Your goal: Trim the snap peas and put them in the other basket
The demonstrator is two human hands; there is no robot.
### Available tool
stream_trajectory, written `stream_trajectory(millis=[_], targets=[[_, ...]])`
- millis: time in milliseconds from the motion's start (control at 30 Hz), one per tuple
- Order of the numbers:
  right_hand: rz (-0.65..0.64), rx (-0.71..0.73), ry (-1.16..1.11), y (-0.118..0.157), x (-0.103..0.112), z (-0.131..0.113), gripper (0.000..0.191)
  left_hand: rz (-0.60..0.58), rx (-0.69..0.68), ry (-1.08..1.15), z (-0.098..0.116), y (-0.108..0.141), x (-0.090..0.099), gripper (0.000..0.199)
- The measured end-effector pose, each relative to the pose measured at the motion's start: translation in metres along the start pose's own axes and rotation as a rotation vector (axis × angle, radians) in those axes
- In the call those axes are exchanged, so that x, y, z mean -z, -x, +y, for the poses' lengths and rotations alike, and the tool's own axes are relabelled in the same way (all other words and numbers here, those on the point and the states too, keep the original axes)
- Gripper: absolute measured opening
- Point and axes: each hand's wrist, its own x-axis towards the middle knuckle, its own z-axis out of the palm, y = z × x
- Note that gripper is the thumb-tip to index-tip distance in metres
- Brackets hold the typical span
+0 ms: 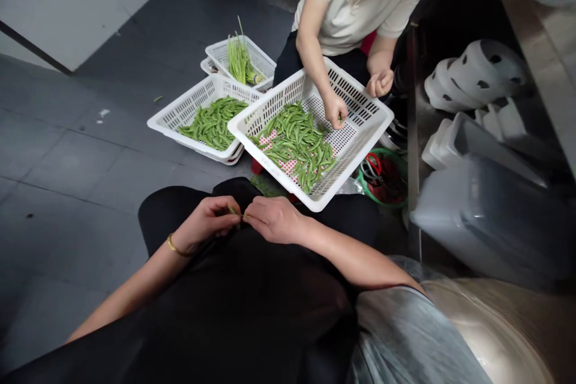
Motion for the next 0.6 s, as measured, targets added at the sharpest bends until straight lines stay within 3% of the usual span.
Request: stream_trajectory(millis=[100, 200, 267, 333, 400, 500, 600], targets=[[-0.112, -0.057, -0.022, 0.01, 0.016, 0.0, 0.03, 0.257, -0.126, 0.291, -0.004, -0.001, 0.027, 0.018], [-0.403, -0.174, -0.005, 0.012, 0.044, 0.011, 0.028, 0.388, -0.256, 0.516, 0.003, -0.004, 0.053, 0.017], [-0.513, -0.335, 0.013, 0.005, 0.062, 0.032, 0.041, 0.344, -0.245, 0.593, 0.01, -0.006, 0.06, 0.014], [-0.498, -0.575, 0.065, -0.007, 0.071, 0.063, 0.043, 0.262, -0.198, 0.644, 0.016, -0.007, 0.058, 0.01], [-0.515, -0.882, 0.342, -0.021, 0.068, 0.098, 0.046, 0.181, -0.14, 0.683, 0.018, -0.007, 0.05, 0.011], [-0.615, -1.021, 0.428, -0.038, 0.045, 0.139, 0.034, 0.13, -0.041, 0.689, 0.019, -0.006, 0.035, 0.013], [-0.675, -1.047, 0.399, -0.043, 0.029, 0.155, 0.023, 0.158, 0.005, 0.609, 0.019, -0.002, 0.026, 0.017]])
